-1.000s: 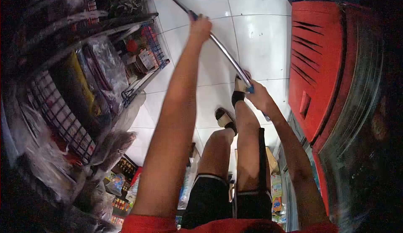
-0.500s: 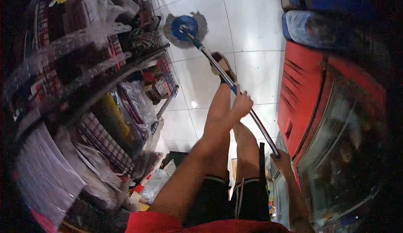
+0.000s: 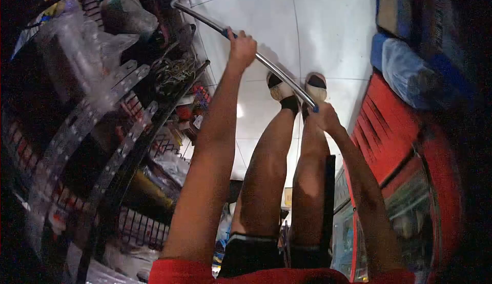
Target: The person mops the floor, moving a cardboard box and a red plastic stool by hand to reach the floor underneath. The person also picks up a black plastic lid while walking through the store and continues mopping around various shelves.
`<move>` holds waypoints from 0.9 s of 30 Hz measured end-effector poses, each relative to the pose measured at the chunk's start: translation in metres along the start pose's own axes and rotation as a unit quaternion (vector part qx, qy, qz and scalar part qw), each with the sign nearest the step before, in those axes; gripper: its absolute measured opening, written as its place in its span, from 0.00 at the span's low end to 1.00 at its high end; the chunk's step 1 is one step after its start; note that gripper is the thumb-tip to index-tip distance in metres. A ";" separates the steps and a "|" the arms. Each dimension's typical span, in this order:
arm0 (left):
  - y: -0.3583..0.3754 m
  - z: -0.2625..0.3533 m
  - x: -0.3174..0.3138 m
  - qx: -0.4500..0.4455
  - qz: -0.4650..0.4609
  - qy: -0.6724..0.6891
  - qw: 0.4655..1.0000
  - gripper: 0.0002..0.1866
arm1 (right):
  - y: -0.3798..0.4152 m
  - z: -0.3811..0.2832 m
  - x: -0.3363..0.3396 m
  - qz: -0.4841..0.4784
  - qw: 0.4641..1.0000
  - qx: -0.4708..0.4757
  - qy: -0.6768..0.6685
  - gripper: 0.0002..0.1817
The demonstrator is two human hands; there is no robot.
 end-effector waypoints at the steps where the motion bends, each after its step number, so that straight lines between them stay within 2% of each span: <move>1: -0.013 -0.019 -0.011 0.013 0.017 -0.019 1.000 0.08 | -0.031 -0.009 0.002 -0.002 1.000 0.008 0.000 0.15; 3: -0.038 -0.057 -0.036 0.037 0.029 -0.038 0.998 0.07 | -0.083 -0.035 0.001 0.042 0.997 0.056 -0.027 0.14; 5: -0.054 -0.089 -0.041 0.051 0.092 -0.054 0.993 0.07 | -0.137 -0.047 -0.006 0.039 0.996 0.074 -0.035 0.14; 7: -0.058 -0.105 -0.051 0.035 0.112 -0.087 0.989 0.06 | -0.146 -0.040 -0.023 0.017 0.995 0.085 -0.041 0.14; 8: -0.056 -0.100 -0.048 0.011 0.103 -0.057 0.993 0.05 | -0.142 -0.038 -0.025 0.027 0.993 0.084 -0.075 0.13; 9: -0.052 -0.093 -0.049 0.011 0.098 -0.056 0.994 0.05 | -0.142 -0.041 -0.021 0.046 0.989 0.088 -0.107 0.13; 12: -0.040 -0.053 -0.045 0.026 0.004 -0.049 0.998 0.06 | -0.098 -0.025 -0.010 0.039 0.992 0.099 -0.066 0.14; 13: -0.034 -0.033 -0.042 0.018 0.041 -0.056 0.997 0.07 | -0.080 -0.014 -0.003 0.053 0.994 0.088 -0.033 0.13; 14: -0.032 -0.013 -0.033 0.036 -0.036 -0.040 0.998 0.08 | -0.060 0.005 -0.002 0.030 0.997 0.054 -0.040 0.12; 17: -0.011 0.049 -0.006 0.005 -0.003 0.055 0.998 0.09 | 0.005 0.032 0.019 -0.036 0.999 -0.023 -0.020 0.10; 19: 0.004 0.080 0.006 0.002 0.029 0.096 0.995 0.08 | 0.045 0.032 0.038 -0.060 0.992 -0.111 -0.021 0.11; 22: -0.001 0.071 0.008 -0.004 0.056 0.103 0.993 0.08 | 0.034 0.032 0.033 -0.029 0.995 -0.090 -0.022 0.11; 23: -0.010 0.061 -0.001 -0.011 0.037 0.082 0.996 0.08 | 0.017 0.035 0.031 -0.031 0.996 -0.084 0.003 0.11; 24: -0.024 0.042 -0.007 -0.017 0.019 0.060 0.998 0.08 | -0.006 0.028 0.034 0.007 0.999 -0.031 0.023 0.11; 25: -0.038 0.019 -0.012 -0.007 0.018 0.032 0.999 0.07 | -0.033 0.036 0.023 -0.004 0.999 -0.039 0.011 0.13; 26: -0.049 -0.006 -0.017 0.003 0.013 0.006 1.000 0.07 | -0.061 0.011 0.032 -0.020 0.998 -0.040 0.037 0.15; 27: -0.060 -0.031 -0.015 0.019 0.011 -0.036 0.999 0.06 | -0.086 -0.002 0.030 0.043 0.997 0.043 -0.053 0.17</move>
Point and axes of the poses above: each hand's wrist, its own y-axis away from the middle knuckle, its own x-axis out of the back of the hand, z = x × y, the point moved 7 cm from there along -y, towards the middle knuckle, and after that the axes turned 5 degrees about z, right-handed, at the moved point
